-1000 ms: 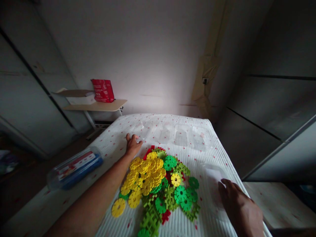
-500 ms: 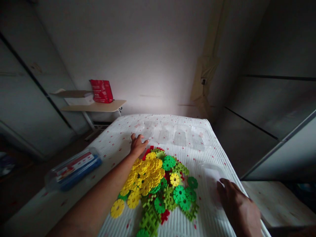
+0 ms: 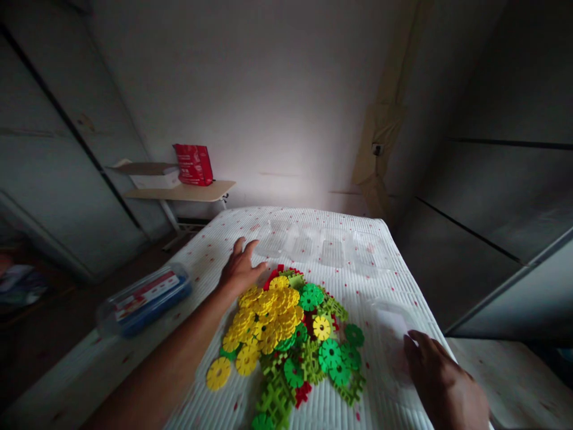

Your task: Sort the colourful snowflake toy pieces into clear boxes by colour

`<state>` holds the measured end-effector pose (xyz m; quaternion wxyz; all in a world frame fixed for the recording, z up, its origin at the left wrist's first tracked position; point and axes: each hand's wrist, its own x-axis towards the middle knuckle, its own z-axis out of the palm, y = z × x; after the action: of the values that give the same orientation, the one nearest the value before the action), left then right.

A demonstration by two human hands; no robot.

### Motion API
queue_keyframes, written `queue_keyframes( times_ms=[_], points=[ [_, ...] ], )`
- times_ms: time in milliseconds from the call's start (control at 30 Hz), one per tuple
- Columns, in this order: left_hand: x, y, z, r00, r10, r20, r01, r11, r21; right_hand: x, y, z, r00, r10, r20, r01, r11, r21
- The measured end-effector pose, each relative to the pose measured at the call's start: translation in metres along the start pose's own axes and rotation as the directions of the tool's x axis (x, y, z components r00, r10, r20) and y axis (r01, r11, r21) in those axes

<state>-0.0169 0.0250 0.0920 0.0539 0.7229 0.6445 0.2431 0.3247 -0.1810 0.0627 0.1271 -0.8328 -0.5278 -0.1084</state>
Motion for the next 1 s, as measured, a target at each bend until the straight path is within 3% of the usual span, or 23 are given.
queue_keyframes(
  times_ms=[100,233,333,467,600,733,900,1000],
  points=[
    [-0.025,-0.044,-0.054,0.995,0.074,-0.067,-0.061,0.983,0.171,-0.001,0.002,-0.005,0.999,-0.033,-0.019,0.034,0.998,0.052],
    [-0.061,-0.13,-0.111,0.993,0.008,-0.117,0.029,0.949,0.313,-0.001,0.002,-0.009,0.997,-0.075,0.001,0.075,0.994,0.083],
    [-0.087,-0.188,-0.122,0.994,-0.067,-0.082,0.088,0.952,0.292,-0.001,0.001,-0.009,0.992,-0.125,-0.009,0.125,0.99,0.066],
    [-0.109,-0.228,-0.104,0.988,-0.155,-0.006,0.155,0.984,0.085,-0.002,-0.002,-0.012,0.987,-0.149,-0.051,0.152,0.987,0.043],
    [-0.112,-0.237,-0.082,0.972,-0.236,0.007,0.236,0.971,-0.042,-0.004,-0.006,-0.016,0.976,-0.18,-0.122,0.181,0.983,0.003],
    [-0.111,-0.232,-0.075,0.966,-0.251,-0.056,0.243,0.962,-0.125,-0.005,-0.012,-0.018,0.961,-0.209,-0.179,0.208,0.978,-0.024],
    [-0.113,-0.205,-0.079,0.962,-0.212,-0.174,0.18,0.966,-0.183,-0.001,-0.034,-0.014,0.918,-0.292,-0.27,0.302,0.953,-0.004],
    [-0.113,-0.175,-0.083,0.966,-0.164,-0.202,0.11,0.961,-0.253,0.0,-0.065,-0.015,0.852,-0.447,-0.273,0.484,0.871,0.082]
  ],
)
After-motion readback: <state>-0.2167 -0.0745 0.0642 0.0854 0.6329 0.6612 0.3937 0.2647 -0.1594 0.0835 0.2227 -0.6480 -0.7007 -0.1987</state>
